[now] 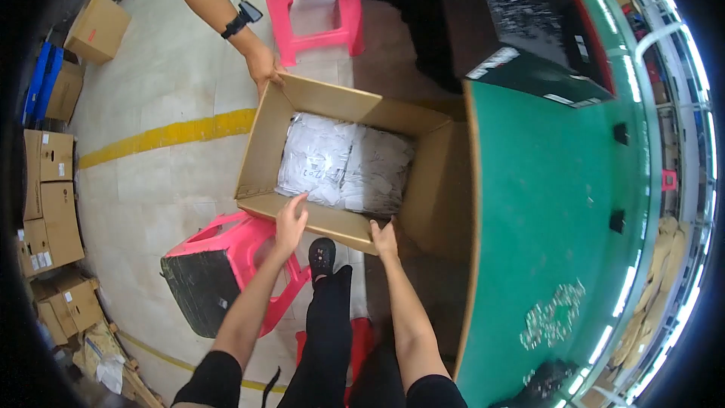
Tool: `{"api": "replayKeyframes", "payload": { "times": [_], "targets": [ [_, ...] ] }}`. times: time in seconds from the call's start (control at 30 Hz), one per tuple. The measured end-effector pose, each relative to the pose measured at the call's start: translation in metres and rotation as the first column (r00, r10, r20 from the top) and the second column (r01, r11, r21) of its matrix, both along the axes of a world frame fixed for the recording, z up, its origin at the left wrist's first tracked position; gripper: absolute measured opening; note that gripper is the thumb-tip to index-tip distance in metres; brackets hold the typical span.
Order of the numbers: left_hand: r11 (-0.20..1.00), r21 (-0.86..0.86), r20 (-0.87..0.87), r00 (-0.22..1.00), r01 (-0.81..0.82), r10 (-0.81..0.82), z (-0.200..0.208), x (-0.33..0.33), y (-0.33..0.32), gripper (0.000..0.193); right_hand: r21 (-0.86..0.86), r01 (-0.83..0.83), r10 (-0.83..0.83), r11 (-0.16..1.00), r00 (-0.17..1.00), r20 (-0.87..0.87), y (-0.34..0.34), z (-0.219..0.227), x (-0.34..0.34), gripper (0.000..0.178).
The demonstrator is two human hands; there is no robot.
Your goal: The person assembles circuit boards into plastic housings by hand, taking them from a cardboard box and fitting them together.
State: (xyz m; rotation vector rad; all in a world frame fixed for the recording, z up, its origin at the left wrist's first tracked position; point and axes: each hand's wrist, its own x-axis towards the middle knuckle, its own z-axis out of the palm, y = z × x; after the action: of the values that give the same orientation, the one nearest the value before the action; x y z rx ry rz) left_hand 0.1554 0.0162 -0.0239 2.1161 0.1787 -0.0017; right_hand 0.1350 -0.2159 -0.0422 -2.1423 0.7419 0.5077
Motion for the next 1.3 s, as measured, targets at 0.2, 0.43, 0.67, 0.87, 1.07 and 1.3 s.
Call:
{"api": "replayKeyframes", "payload": {
  "times": [0.2, 0.43, 0.67, 0.87, 1.07, 1.3],
  "targets": [
    [0.539, 0.545, -0.654, 0.728, 0.643, -0.208, -0.138, 0.048, 0.032, 0.049, -0.095, 0.000, -0.034, 0.995, 0.934, -0.356, -0.031, -0.126, 0.020, 0.097],
    [-0.510, 0.554, -0.789, 0.219, 0.658, -0.574, -0.245, 0.085, 0.035, 0.047, -0.116, -0.136, 0.126, 0.984, 0.988, -0.086, -0.036, -0.220, 0.045, 0.100],
    [-0.314, 0.715, -0.543, 0.214, 0.625, -0.812, -0.259, 0.089, 0.020, 0.017, -0.318, -0.335, 0.189, 0.887, 0.892, -0.411, -0.039, -0.215, 0.066, 0.107],
    [-0.198, 0.733, -0.463, 0.264, 0.651, -0.846, -0.274, 0.099, 0.018, 0.008, -0.116, -0.512, 0.454, 0.851, 0.829, -0.327, -0.053, -0.217, 0.079, 0.112],
    [-0.181, 0.773, -0.501, 0.409, 0.608, -0.763, -0.255, 0.103, -0.017, 0.021, -0.126, -0.294, 0.280, 0.947, 0.952, -0.121, -0.067, -0.237, 0.057, 0.097],
    [-0.087, 0.789, -0.399, 0.400, 0.608, -0.825, -0.256, 0.096, 0.004, 0.017, 0.413, 0.116, -0.016, 0.903, 0.971, -0.239, -0.076, -0.225, 0.067, 0.069]
  ]
}}
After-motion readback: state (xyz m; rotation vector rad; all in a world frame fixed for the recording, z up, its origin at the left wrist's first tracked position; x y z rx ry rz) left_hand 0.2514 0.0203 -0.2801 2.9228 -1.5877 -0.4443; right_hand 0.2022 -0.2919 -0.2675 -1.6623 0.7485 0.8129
